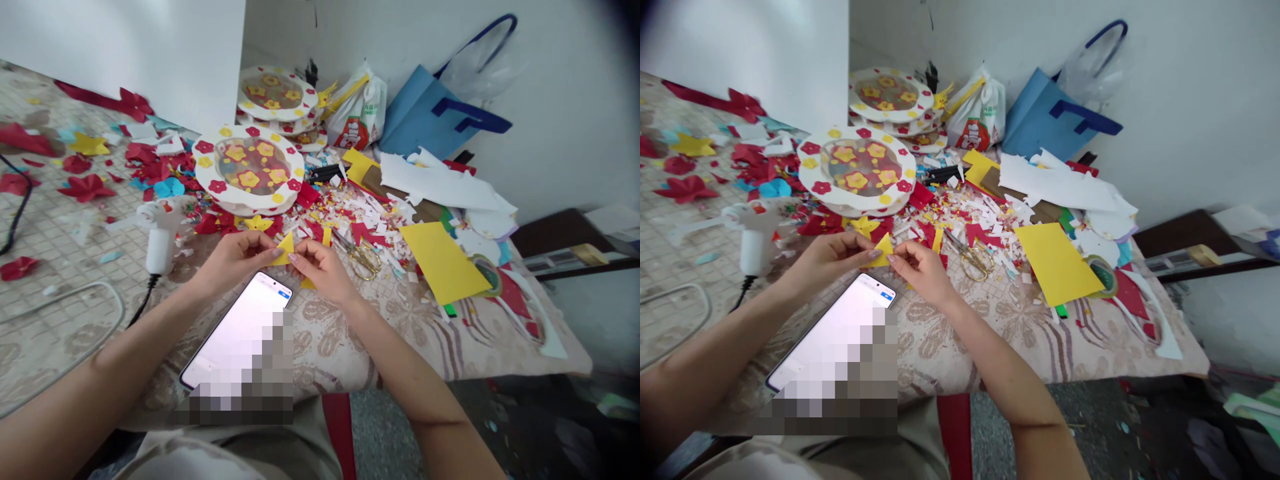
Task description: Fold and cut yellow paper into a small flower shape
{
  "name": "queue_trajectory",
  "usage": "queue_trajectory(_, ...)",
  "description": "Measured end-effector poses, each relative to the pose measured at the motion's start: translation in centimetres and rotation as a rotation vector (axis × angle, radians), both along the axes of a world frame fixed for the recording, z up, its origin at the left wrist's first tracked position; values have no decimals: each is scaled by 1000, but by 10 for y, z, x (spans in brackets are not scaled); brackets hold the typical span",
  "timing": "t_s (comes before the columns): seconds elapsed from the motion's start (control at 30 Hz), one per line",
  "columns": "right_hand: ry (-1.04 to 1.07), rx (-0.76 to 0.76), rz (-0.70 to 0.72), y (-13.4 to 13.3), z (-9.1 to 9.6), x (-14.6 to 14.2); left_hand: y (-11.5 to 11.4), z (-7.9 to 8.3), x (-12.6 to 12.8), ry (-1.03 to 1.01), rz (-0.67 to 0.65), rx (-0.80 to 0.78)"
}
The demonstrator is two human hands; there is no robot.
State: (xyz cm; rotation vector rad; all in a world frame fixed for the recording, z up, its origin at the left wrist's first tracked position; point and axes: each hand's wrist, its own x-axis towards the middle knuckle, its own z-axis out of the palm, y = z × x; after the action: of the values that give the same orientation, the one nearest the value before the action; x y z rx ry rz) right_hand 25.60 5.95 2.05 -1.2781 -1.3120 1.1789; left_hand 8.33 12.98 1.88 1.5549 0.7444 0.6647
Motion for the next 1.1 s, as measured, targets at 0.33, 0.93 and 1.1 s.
queue_trajectory(0.33, -19, 26, 0, -2, 1, 0, -1, 1, 0, 44, -27, 49)
queue_trajectory(0.93, -18, 39, -43, -1, 2, 2, -1, 3, -2, 14, -12, 104)
queue_trajectory(1.1, 7, 61, -106, 0, 1, 8, -32, 18, -27, 231, 96, 400)
